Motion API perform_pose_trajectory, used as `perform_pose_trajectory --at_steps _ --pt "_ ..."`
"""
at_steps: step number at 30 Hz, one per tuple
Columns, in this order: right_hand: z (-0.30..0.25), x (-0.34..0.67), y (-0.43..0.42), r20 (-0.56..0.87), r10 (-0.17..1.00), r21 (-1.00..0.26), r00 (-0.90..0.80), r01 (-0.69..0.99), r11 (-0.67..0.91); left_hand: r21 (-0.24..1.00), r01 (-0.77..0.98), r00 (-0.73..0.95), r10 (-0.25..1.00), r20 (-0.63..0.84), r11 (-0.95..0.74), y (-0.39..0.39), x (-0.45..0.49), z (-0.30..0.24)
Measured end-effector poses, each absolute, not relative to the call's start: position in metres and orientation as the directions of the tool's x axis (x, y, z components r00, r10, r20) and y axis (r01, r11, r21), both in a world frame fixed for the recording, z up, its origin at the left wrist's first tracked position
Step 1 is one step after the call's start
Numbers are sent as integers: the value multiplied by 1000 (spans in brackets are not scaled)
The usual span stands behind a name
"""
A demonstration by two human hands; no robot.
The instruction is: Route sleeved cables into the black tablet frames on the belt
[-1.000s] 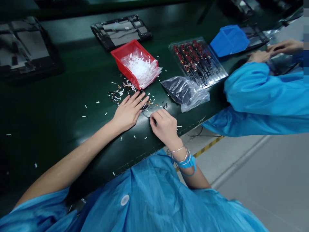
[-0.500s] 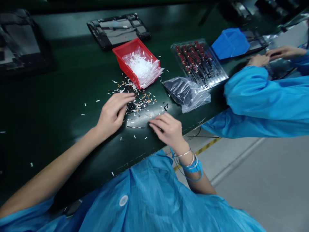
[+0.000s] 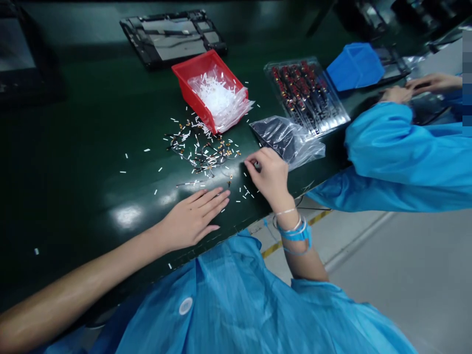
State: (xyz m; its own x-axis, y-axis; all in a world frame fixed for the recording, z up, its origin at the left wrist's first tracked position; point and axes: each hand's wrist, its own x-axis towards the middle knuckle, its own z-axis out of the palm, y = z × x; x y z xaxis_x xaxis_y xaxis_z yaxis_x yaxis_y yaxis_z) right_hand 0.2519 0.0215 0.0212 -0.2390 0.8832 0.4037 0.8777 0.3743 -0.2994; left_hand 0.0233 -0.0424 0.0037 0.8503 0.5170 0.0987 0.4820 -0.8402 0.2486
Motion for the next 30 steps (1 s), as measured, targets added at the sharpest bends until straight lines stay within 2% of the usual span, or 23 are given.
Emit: perform_pose_trajectory --at_steps 4,10,15,19,24,27,30 --pt "23 233 -8 434 838 -344 -331 799 493 253 477 851 514 106 -842 -42 24 3" --pt "13 225 -16 465 785 -245 -409 793 558 268 475 859 508 68 -838 -40 24 5" --pt "12 226 -20 505 727 -98 -465 806 583 303 478 855 516 55 -825 -38 24 7" --pt "13 222 -32 496 720 -10 -485 826 564 331 479 854 519 40 -813 -38 24 8" --pt "14 213 -45 434 794 53 -426 892 449 367 479 852 523 22 -797 -39 25 7" --pt "19 214 -42 369 816 52 -445 886 460 415 470 844 535 49 -779 -40 25 5" --pt "30 219 -36 375 811 -42 -449 866 498 538 405 800 571 182 -739 -37 20 7"
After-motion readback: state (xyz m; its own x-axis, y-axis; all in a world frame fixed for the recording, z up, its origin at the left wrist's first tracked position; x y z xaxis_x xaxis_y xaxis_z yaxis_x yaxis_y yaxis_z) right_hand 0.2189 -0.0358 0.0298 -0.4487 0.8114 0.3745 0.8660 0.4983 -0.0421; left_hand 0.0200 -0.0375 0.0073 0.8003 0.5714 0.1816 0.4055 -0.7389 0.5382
